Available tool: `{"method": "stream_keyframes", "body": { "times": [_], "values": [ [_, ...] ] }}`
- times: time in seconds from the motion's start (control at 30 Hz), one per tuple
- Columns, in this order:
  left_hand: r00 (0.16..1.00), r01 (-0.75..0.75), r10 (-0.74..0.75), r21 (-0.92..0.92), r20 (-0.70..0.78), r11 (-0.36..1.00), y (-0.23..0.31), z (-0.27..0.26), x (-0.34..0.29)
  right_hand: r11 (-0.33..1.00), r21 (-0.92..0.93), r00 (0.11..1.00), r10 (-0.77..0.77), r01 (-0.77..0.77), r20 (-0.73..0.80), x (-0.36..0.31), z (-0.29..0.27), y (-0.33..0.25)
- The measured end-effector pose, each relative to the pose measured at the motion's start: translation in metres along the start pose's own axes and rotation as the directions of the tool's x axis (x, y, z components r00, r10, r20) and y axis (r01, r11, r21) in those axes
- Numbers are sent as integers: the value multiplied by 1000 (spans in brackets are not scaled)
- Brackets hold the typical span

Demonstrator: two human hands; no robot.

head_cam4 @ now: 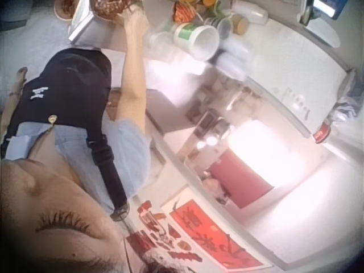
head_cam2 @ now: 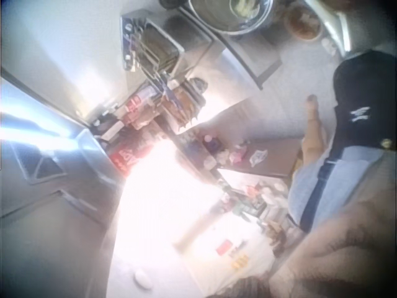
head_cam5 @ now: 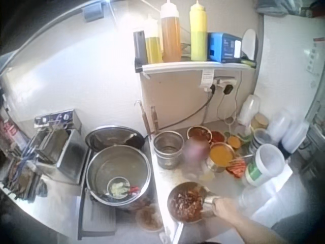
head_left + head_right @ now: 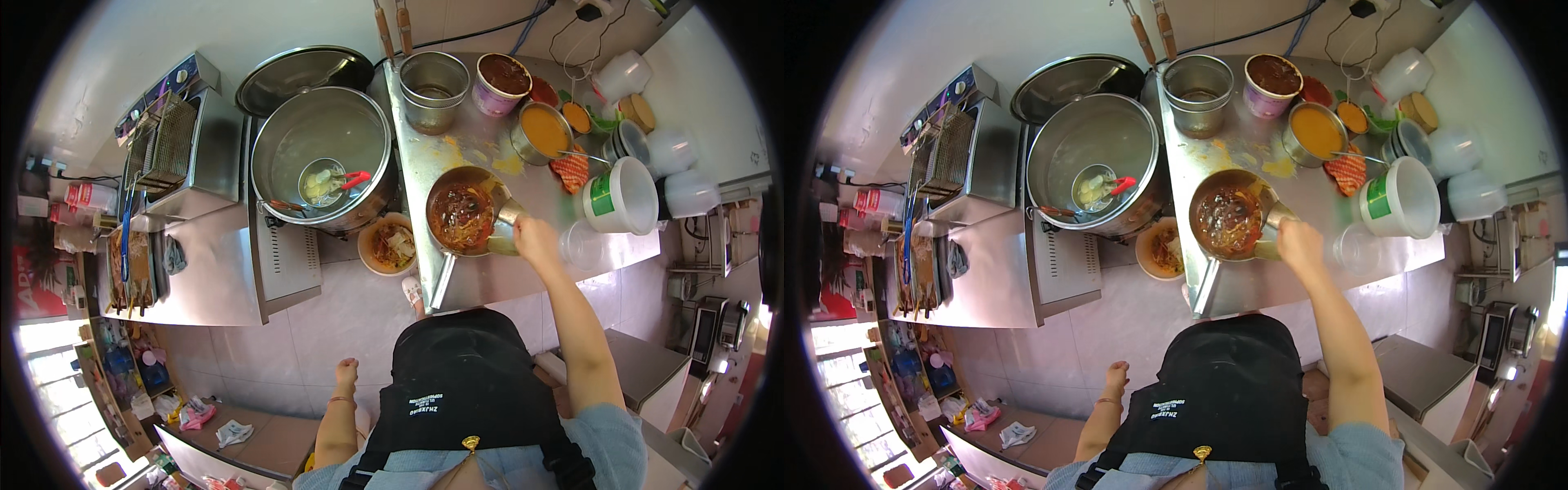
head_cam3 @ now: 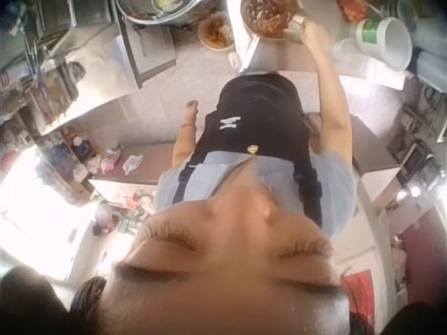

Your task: The person scoops cooked rice from a rice cooker into a small bowl using a rice paddle. Then they move to a prep area, pour broth from a pot into a bowl, add sauce from a squeeze bottle, and stir the contents with a ladle.

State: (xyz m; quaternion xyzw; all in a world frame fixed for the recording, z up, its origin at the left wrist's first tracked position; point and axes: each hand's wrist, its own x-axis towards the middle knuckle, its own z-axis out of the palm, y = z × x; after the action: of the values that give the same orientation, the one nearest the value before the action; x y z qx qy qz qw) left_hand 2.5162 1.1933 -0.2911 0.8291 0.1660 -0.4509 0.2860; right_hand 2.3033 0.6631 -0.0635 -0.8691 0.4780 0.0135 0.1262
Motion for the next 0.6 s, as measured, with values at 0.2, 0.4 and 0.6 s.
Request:
{"method": "stream_keyframes", "body": {
  "times": [0.2, 0.4, 0.6],
  "values": [
    [952, -270, 262, -35, -158, 962, 13, 9, -7, 987, 145, 996, -83, 76, 44, -15, 10, 11],
    [838, -489, 537, 306, -94, 817, 44, 73, -70, 899, 217, 895, -297, 379, -334, -47, 4, 63],
    [721, -693, 670, 189, 177, 695, 60, 233, -183, 729, 677, 994, -50, 103, -98, -206, 20, 212]
  ]
}}
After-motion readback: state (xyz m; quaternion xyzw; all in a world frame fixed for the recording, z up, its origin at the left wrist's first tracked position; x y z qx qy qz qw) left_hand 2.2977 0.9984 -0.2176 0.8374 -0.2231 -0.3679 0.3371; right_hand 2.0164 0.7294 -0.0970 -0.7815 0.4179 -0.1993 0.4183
